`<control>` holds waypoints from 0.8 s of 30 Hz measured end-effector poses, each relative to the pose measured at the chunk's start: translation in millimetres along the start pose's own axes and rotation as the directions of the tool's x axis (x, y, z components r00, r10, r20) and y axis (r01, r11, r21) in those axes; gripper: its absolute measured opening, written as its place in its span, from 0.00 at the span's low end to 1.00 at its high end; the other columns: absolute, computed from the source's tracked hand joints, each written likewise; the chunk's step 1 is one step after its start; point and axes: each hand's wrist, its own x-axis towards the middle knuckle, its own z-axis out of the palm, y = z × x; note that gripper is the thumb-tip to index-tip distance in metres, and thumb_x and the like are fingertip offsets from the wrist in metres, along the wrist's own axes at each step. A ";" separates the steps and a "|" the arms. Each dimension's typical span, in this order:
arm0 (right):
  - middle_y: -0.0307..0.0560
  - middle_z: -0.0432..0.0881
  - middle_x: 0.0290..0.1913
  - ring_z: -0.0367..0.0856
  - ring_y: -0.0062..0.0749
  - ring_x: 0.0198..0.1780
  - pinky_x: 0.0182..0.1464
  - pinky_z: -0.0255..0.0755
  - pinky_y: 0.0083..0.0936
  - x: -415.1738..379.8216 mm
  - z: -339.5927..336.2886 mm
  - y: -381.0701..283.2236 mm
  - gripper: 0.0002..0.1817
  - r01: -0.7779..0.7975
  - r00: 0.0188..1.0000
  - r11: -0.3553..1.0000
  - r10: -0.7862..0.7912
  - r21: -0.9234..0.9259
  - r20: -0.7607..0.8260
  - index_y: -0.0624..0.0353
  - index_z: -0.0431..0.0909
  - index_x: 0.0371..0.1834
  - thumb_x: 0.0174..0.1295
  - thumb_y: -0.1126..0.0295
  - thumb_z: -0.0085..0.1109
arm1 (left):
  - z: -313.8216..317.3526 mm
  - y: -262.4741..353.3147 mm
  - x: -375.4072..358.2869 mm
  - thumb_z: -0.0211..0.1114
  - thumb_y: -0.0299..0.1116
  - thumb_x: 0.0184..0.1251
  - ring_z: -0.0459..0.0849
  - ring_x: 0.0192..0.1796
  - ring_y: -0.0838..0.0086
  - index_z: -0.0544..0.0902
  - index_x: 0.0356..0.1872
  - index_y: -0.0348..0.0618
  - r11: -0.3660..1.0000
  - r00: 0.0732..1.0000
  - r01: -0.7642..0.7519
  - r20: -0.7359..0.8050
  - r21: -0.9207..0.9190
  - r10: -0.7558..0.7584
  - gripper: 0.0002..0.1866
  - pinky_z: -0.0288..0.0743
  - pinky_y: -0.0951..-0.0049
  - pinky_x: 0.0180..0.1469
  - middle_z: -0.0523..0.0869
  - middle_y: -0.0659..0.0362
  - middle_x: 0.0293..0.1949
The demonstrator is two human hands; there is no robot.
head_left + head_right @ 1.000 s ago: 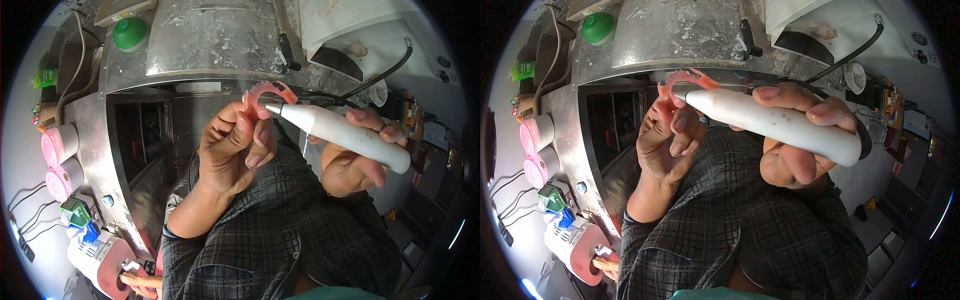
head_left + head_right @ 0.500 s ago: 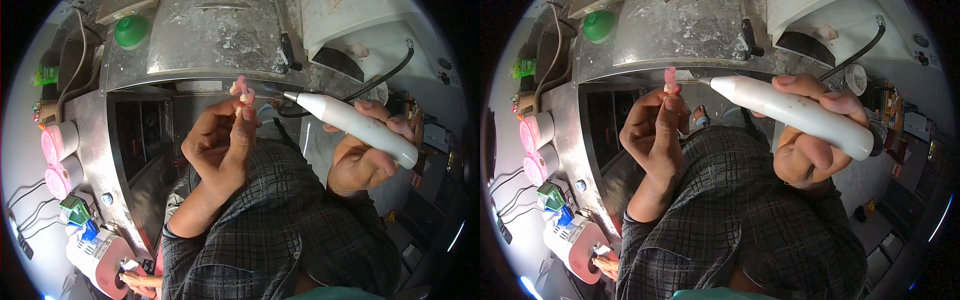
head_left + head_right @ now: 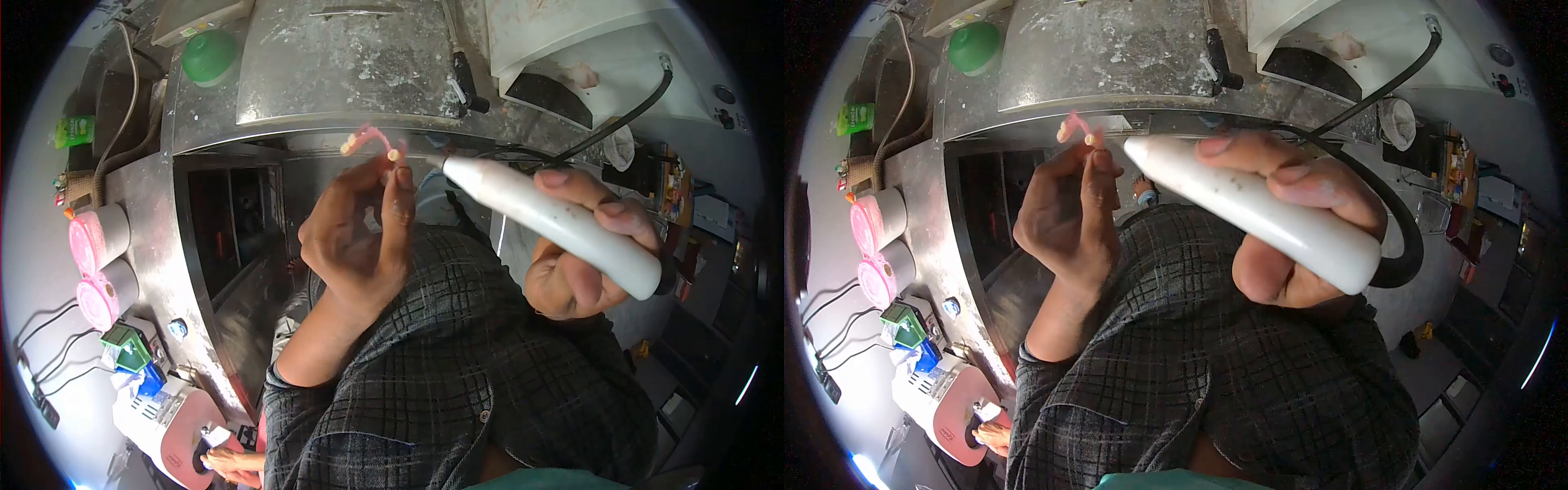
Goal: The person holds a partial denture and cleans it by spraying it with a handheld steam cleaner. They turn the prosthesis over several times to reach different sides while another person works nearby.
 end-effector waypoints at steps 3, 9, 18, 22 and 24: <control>0.65 0.69 0.50 0.83 0.55 0.47 0.43 0.88 0.39 -3.3 9.8 -3.7 0.29 -0.136 0.979 0.978 0.108 -0.158 -0.174 0.77 0.54 0.56 0.71 0.58 0.50 | 1.5 -4.1 2.8 0.68 0.20 0.61 0.84 0.31 0.82 0.82 0.41 0.28 0.998 0.999 -0.050 0.001 0.050 0.050 0.09 0.75 0.83 0.33 0.87 0.52 0.32; 0.61 0.71 0.48 0.83 0.53 0.44 0.40 0.87 0.39 7.5 13.4 3.9 0.24 -0.135 0.991 0.987 0.133 -0.084 -0.024 0.71 0.60 0.54 0.71 0.59 0.50 | 2.2 -1.8 9.0 0.68 0.17 0.58 0.86 0.30 0.76 0.81 0.39 0.33 0.980 0.992 -0.126 -0.009 0.153 0.128 0.09 0.78 0.78 0.34 0.86 0.52 0.32; 0.65 0.75 0.42 0.85 0.48 0.39 0.35 0.85 0.36 8.3 12.8 4.7 0.28 -0.068 0.997 0.992 0.072 -0.102 0.035 0.71 0.59 0.51 0.70 0.51 0.48 | -5.0 -3.9 18.0 0.67 0.14 0.55 0.87 0.33 0.66 0.80 0.39 0.34 0.848 0.919 -0.394 0.125 0.355 0.374 0.11 0.79 0.73 0.34 0.85 0.51 0.32; 0.66 0.77 0.40 0.85 0.47 0.37 0.35 0.84 0.36 9.0 16.6 1.7 0.30 -0.101 0.993 0.993 0.104 -0.054 0.056 0.71 0.59 0.50 0.69 0.49 0.49 | -5.9 -4.7 15.7 0.69 0.17 0.56 0.87 0.34 0.69 0.81 0.38 0.34 0.842 0.925 -0.378 0.130 0.384 0.356 0.09 0.79 0.75 0.36 0.86 0.51 0.32; 0.66 0.78 0.40 0.85 0.47 0.37 0.35 0.84 0.36 9.4 18.0 -0.6 0.30 -0.132 0.989 0.991 0.132 -0.009 0.068 0.71 0.59 0.50 0.69 0.49 0.50 | -7.6 -2.9 14.4 0.70 0.19 0.58 0.87 0.35 0.75 0.82 0.38 0.34 0.842 0.936 -0.350 0.132 0.410 0.325 0.08 0.79 0.78 0.38 0.87 0.51 0.32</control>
